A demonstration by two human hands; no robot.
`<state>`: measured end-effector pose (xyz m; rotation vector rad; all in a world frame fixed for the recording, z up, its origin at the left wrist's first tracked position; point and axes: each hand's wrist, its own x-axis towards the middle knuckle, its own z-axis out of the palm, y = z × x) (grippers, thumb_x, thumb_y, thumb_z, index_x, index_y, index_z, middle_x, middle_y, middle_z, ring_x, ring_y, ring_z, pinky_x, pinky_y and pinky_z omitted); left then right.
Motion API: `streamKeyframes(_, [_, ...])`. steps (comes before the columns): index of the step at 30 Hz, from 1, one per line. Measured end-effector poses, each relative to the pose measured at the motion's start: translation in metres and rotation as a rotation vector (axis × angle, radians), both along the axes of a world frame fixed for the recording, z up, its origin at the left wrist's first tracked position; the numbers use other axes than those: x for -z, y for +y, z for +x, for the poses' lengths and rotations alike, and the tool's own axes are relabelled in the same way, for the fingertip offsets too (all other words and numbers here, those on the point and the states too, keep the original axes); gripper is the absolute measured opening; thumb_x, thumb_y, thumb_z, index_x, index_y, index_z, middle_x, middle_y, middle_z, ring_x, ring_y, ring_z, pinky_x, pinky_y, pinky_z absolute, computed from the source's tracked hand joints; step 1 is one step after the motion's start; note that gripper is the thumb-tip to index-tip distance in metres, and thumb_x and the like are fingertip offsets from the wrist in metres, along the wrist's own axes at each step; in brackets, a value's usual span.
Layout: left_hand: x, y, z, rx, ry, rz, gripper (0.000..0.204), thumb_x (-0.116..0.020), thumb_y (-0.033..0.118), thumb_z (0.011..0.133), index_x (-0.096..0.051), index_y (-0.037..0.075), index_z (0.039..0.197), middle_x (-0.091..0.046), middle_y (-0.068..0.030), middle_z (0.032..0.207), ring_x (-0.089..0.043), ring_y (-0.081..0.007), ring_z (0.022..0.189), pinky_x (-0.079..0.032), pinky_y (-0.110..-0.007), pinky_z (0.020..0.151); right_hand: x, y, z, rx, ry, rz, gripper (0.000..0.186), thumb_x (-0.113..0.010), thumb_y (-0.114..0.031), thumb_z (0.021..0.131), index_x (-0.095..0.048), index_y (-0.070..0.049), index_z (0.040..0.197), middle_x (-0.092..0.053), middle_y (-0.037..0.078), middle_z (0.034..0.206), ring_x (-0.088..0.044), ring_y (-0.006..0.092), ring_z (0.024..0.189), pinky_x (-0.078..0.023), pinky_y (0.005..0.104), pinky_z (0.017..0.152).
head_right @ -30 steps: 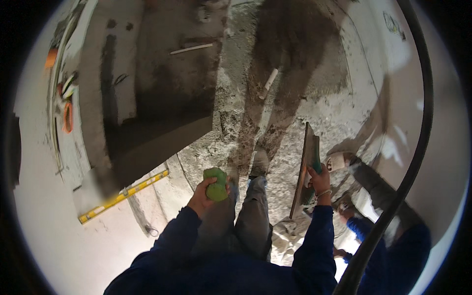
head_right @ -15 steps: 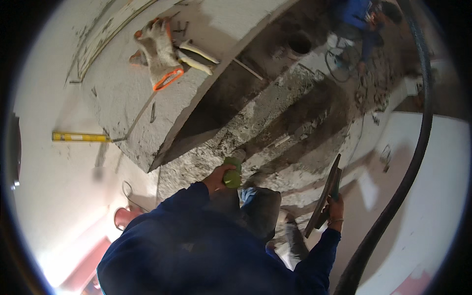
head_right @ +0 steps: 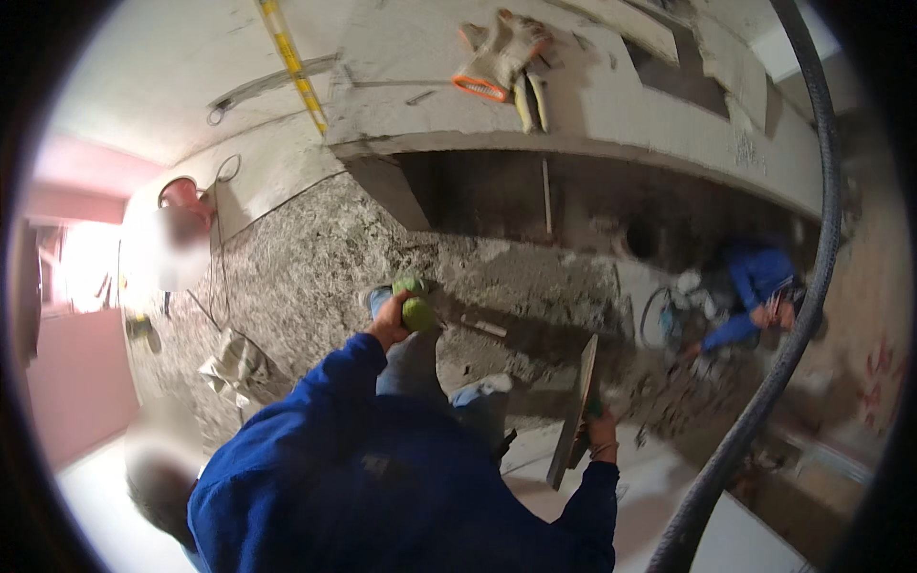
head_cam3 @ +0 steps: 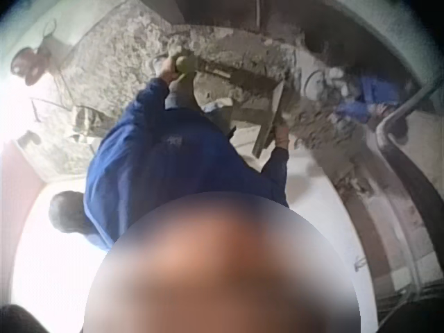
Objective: The person applies and smooths wet plaster onto a concrete stair using a trowel and a sponge. They repeatedly scrape excess material from the trowel and wipe the stair riser and tread while another worker is visible nearby.
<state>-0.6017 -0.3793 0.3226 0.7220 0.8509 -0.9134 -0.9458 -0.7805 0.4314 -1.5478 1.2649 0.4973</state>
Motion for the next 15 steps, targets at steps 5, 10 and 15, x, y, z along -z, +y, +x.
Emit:
streamKeyframes(5, [-0.031,0.015,-0.09,-0.182,0.036,-0.01,0.029,-0.066,0.021,0.081,-0.059,0.007,0.105,-0.066,-0.0111,0.086,-0.067,-0.0288,0.076,-0.057,-0.044,0.072,0.038,-0.049,0.031,0.091,-0.324,0.182,0.066,-0.067,-0.015,0.086,-0.036,0.002,0.142,-0.063,0.02,0.118,-0.064,0.0317,0.1,-0.052,0.0421,0.085])
streamKeyframes(10, [0.0,0.049,-0.125,-0.392,0.03,-0.025,0.031,-0.061,0.02,0.085,-0.055,0.002,0.109,-0.066,-0.0164,0.093,-0.068,-0.0337,0.082,-0.056,-0.05,0.082,0.078,-0.039,0.125,-0.333,-0.122,-0.012,0.065,-0.066,-0.014,0.086,-0.038,0.001,0.143,-0.062,0.02,0.121,-0.062,0.0281,0.107,-0.051,0.0409,0.087])
streamKeyframes(15, [0.061,0.067,-0.127,-0.624,0.131,-0.045,0.035,-0.061,0.014,0.083,-0.052,0.006,0.115,-0.061,-0.0133,0.096,-0.066,-0.032,0.082,-0.057,-0.049,0.076,0.12,0.013,0.235,-0.437,-0.355,0.11,0.058,-0.066,-0.016,0.089,-0.044,0.0,0.14,-0.058,0.017,0.13,-0.058,0.0286,0.115,-0.05,0.0385,0.09])
